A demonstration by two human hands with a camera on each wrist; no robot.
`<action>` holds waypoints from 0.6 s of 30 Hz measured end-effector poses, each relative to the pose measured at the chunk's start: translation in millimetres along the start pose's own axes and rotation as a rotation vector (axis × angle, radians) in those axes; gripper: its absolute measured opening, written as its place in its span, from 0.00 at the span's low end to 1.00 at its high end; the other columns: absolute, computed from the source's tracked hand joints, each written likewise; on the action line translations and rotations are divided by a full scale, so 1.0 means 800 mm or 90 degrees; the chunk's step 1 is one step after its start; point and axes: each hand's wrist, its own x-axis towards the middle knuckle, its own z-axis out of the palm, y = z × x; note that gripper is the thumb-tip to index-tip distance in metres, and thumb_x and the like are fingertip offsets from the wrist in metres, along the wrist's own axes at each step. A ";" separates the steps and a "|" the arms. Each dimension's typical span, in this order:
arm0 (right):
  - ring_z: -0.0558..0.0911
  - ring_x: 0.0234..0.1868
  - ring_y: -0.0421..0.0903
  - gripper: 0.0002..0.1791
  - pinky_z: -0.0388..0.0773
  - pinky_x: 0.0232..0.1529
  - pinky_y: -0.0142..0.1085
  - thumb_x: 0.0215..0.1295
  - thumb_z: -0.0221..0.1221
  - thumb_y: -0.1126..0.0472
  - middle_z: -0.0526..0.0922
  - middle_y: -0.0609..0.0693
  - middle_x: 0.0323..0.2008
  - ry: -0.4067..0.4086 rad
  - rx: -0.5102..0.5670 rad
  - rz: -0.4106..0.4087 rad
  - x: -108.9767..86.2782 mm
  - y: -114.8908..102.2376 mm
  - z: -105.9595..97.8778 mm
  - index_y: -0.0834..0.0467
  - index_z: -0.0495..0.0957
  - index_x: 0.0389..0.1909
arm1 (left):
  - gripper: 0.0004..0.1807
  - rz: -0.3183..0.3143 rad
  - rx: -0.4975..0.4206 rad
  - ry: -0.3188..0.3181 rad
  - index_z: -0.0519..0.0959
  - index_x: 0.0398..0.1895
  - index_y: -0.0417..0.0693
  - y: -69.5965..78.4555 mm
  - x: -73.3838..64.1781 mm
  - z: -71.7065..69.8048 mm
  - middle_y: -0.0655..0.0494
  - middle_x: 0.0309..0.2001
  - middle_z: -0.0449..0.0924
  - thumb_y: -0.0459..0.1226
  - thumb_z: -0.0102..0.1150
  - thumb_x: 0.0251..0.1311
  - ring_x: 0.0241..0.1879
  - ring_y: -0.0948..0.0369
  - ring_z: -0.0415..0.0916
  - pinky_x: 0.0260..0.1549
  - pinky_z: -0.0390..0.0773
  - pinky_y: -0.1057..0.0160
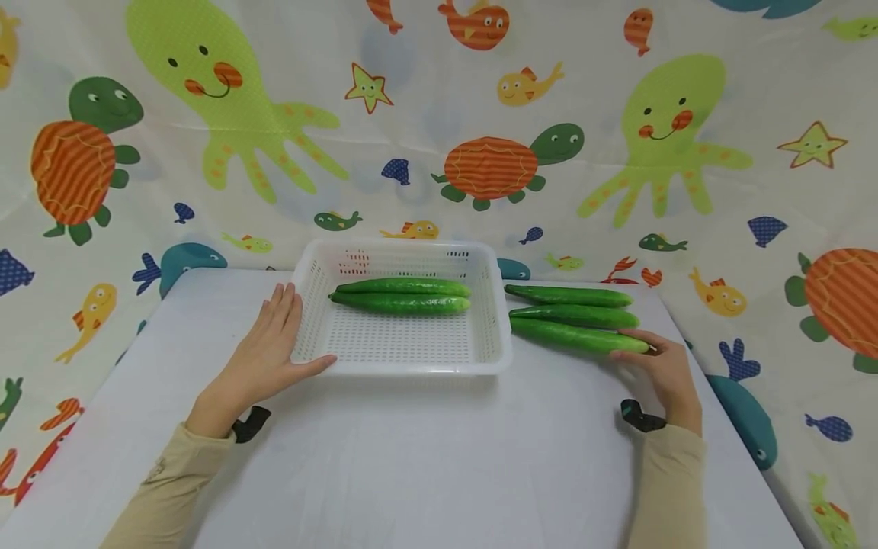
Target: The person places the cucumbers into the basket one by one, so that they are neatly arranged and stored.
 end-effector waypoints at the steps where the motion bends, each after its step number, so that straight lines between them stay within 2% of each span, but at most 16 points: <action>1: 0.51 0.73 0.51 0.37 0.48 0.72 0.59 0.62 0.68 0.48 0.53 0.54 0.76 -0.004 0.002 -0.004 -0.001 -0.003 -0.004 0.51 0.70 0.71 | 0.69 0.001 -0.001 0.001 0.38 0.75 0.25 0.000 0.000 0.000 0.34 0.78 0.27 0.73 0.53 0.54 0.77 0.45 0.22 0.74 0.33 0.47; 4: 0.60 0.65 0.43 0.35 0.62 0.68 0.39 0.63 0.67 0.51 0.62 0.45 0.70 -0.009 0.001 -0.020 -0.004 -0.012 -0.019 0.51 0.70 0.70 | 0.69 0.002 -0.006 0.004 0.38 0.75 0.25 0.000 0.000 0.001 0.34 0.78 0.27 0.73 0.53 0.54 0.77 0.45 0.22 0.74 0.33 0.47; 6: 0.65 0.58 0.39 0.33 0.69 0.57 0.27 0.63 0.68 0.54 0.66 0.41 0.63 -0.006 0.008 -0.030 -0.005 -0.018 -0.027 0.52 0.71 0.69 | 0.69 0.003 -0.007 0.005 0.38 0.75 0.25 0.000 -0.001 0.001 0.34 0.78 0.27 0.73 0.53 0.54 0.77 0.45 0.22 0.74 0.33 0.47; 8: 0.66 0.51 0.36 0.33 0.71 0.44 0.20 0.63 0.68 0.54 0.68 0.35 0.56 0.004 -0.001 -0.035 -0.007 -0.027 -0.034 0.52 0.73 0.68 | 0.69 0.005 -0.008 0.007 0.38 0.75 0.25 -0.001 -0.001 0.001 0.34 0.78 0.27 0.73 0.53 0.54 0.77 0.45 0.22 0.74 0.33 0.47; 10: 0.67 0.49 0.37 0.32 0.71 0.42 0.20 0.62 0.69 0.54 0.69 0.34 0.51 0.016 0.003 -0.033 -0.008 -0.037 -0.039 0.51 0.74 0.68 | 0.69 0.006 -0.007 0.009 0.38 0.75 0.25 -0.001 -0.001 0.001 0.34 0.78 0.26 0.73 0.53 0.54 0.77 0.45 0.22 0.74 0.33 0.47; 13: 0.66 0.48 0.36 0.33 0.68 0.44 0.23 0.61 0.68 0.48 0.71 0.32 0.49 0.038 -0.043 -0.027 -0.012 -0.054 -0.046 0.48 0.74 0.68 | 0.69 0.007 -0.007 0.010 0.38 0.75 0.25 -0.002 -0.001 0.002 0.34 0.78 0.27 0.72 0.53 0.54 0.77 0.45 0.22 0.74 0.33 0.47; 18: 0.66 0.49 0.36 0.32 0.67 0.43 0.22 0.60 0.70 0.52 0.73 0.35 0.48 0.066 -0.007 -0.039 -0.015 -0.081 -0.054 0.50 0.76 0.66 | 0.69 0.006 -0.006 0.010 0.38 0.75 0.25 -0.001 -0.001 0.002 0.34 0.78 0.27 0.73 0.53 0.54 0.77 0.45 0.22 0.74 0.33 0.47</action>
